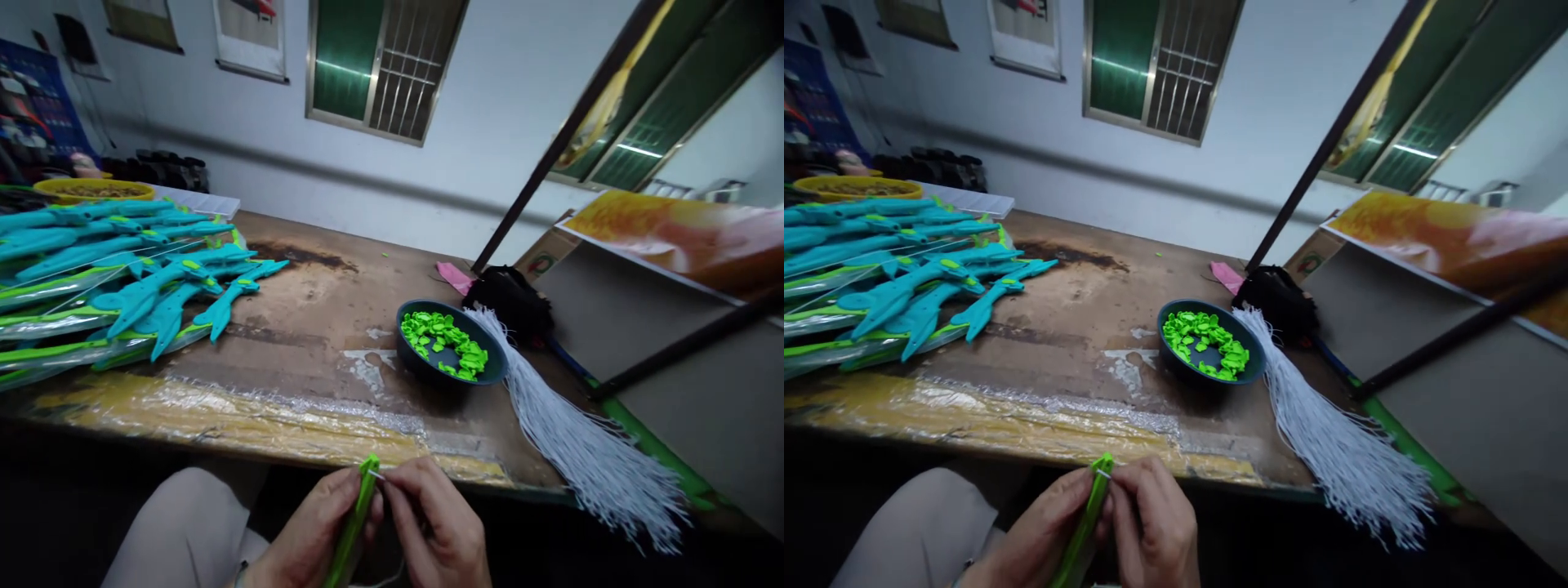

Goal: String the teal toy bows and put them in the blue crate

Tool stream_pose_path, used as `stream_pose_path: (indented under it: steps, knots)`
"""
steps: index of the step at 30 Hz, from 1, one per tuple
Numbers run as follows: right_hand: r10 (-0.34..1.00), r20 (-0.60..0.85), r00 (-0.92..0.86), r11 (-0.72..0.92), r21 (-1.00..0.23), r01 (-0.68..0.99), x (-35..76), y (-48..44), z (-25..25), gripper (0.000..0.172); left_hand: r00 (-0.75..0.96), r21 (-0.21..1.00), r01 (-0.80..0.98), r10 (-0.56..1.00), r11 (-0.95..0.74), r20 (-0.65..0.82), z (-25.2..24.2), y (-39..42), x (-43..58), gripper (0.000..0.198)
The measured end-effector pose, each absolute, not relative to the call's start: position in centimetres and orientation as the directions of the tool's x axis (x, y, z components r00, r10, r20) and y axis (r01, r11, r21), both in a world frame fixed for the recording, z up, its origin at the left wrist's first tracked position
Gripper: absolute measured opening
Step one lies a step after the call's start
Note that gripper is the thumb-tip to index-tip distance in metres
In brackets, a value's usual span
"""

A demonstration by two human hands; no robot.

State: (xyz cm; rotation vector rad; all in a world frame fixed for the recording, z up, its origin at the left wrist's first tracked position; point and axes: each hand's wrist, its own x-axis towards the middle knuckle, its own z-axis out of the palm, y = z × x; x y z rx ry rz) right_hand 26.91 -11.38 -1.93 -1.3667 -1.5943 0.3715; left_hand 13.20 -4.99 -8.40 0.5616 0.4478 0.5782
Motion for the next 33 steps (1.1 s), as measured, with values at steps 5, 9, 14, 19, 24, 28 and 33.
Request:
stream_pose_path:
  steps: [5,9,14,19,24,28,33]
  knots:
    - [0.801,0.580,0.148,0.312,-0.615,0.724,26.0,-10.4,-3.2,0.017,0.764,0.625,-0.417,0.627,0.660,-0.151,-7.4,-4.4,13.8,0.029]
    - [0.758,0.638,0.138,0.308,-0.536,0.786,26.0,-10.2,-4.0,0.015,0.755,0.622,-0.409,0.630,0.668,-0.181,-6.5,-4.2,13.9,0.025]
    - [0.774,0.629,0.079,0.297,-0.470,0.831,26.2,-10.2,-3.7,0.014,0.749,0.608,-0.408,0.631,0.681,-0.203,-6.3,-4.3,13.9,0.027]
    - [0.742,0.670,-0.005,0.314,-0.342,0.886,25.9,-9.8,-3.7,0.017,0.697,0.534,-0.480,0.672,0.696,-0.249,-6.5,-4.4,14.1,0.023]
    - [0.763,0.643,0.069,0.282,-0.428,0.859,25.7,-9.2,-4.3,0.019,0.596,0.427,-0.605,0.738,0.672,-0.317,-6.3,-4.1,14.5,0.022]
    - [0.789,0.586,0.183,0.244,-0.573,0.782,26.1,-8.9,-5.0,0.013,0.541,0.518,-0.582,0.774,0.627,-0.329,-5.6,-3.8,14.8,0.024]
    - [0.897,0.291,0.331,-0.006,-0.743,0.669,26.6,-9.1,-7.0,0.033,0.373,0.785,-0.400,0.866,0.473,-0.332,-4.9,-2.7,14.7,0.023]
